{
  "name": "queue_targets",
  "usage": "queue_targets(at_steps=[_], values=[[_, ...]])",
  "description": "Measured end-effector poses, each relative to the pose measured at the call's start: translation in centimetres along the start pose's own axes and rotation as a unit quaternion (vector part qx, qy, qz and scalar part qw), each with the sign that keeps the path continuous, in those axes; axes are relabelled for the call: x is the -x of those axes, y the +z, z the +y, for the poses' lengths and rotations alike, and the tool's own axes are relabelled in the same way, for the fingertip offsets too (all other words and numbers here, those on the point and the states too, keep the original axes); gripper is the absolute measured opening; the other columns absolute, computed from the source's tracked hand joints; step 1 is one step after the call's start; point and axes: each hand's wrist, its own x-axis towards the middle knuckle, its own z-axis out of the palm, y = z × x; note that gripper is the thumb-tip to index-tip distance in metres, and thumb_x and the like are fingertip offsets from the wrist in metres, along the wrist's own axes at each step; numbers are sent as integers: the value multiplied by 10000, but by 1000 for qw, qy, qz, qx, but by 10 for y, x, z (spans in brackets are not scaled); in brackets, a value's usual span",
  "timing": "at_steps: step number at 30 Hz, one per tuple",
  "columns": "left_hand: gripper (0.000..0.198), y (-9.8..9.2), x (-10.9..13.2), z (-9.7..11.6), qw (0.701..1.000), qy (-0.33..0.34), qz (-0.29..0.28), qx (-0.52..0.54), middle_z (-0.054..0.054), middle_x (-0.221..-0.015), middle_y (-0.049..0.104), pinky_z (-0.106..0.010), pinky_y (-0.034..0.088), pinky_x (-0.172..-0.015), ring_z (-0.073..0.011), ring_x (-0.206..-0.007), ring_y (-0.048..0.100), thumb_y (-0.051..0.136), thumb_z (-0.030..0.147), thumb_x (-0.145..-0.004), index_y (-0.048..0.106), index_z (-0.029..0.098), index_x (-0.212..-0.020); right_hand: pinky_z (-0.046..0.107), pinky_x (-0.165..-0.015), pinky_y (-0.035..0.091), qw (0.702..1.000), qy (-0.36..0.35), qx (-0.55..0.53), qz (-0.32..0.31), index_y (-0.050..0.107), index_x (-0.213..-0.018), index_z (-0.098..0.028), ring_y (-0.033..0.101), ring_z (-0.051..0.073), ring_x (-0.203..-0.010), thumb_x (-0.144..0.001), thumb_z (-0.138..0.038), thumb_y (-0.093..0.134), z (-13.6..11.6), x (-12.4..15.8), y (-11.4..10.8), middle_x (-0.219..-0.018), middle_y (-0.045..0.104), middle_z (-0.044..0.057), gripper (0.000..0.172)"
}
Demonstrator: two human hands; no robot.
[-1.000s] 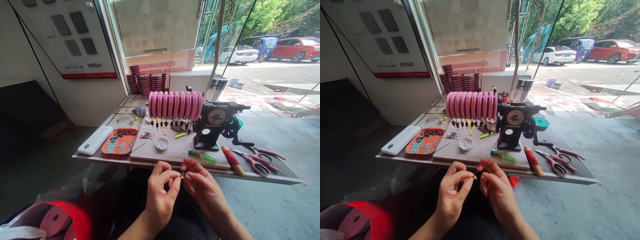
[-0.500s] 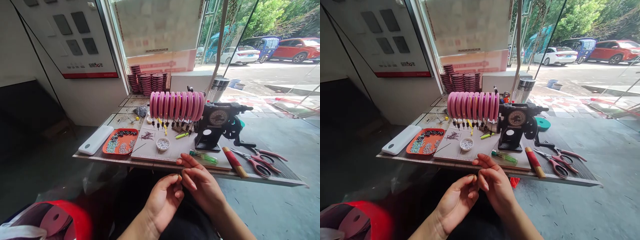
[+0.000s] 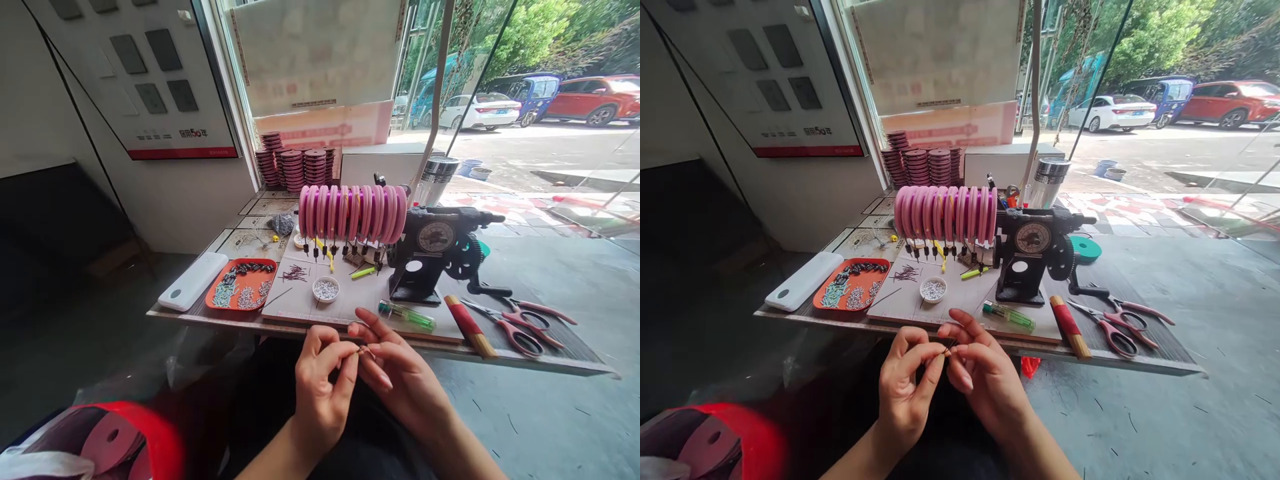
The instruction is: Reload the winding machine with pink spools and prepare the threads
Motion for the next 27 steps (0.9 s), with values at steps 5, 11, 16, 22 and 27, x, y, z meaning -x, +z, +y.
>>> queue_targets(at_steps=[5, 11, 16, 22, 27], values=[[93, 6, -5, -1, 986, -88, 38, 139, -11, -764, 500, -219, 389, -666, -125, -712, 477, 630, 175, -730, 712, 216, -718, 131, -378, 261, 999, -9, -36, -35, 661, -939, -222, 309, -19, -355, -620, -92, 584, -3, -4, 4, -763, 617, -32, 354], [71, 15, -6, -3, 764, -414, -5, 495, 9, -615, 508, -173, 301, -499, -53, -543, 372, 711, 163, -611, 663, 113, -631, 159, -397, 297, 998, -23, 39, -37, 638, -983, -239, 323, -14, -362, -652, -104, 560, -3, -4, -2, -884, 623, -12, 366], [66, 6, -10, 1, 867, -379, -90, 312, 4, -604, 548, -199, 289, -520, -57, -521, 373, 636, 161, -655, 642, 113, -611, 191, -441, 343, 932, -79, 355, 19, 526, -1138, -237, 445, 58, -479, -781, -202, 526, -1, 13, -24, -935, 613, 19, 359], [114, 6, -15, 1, 939, -291, -149, 105, 16, -591, 515, -234, 317, -568, -97, -558, 411, 575, 204, -685, 615, 136, -603, 217, -528, 376, 560, -364, 741, 62, 582, -799, -169, 552, 117, -539, -884, -210, 436, 10, 37, -43, -639, 608, 10, 174], [145, 7, -9, 2, 982, -110, -130, -85, -5, -736, 497, -242, 350, -599, -129, -664, 472, 516, 179, -753, 586, 158, -628, 257, -502, 291, 386, -456, 801, -31, 561, -687, -159, 440, 122, -455, -897, -112, 355, -3, 38, -19, -522, 518, -5, 298]])
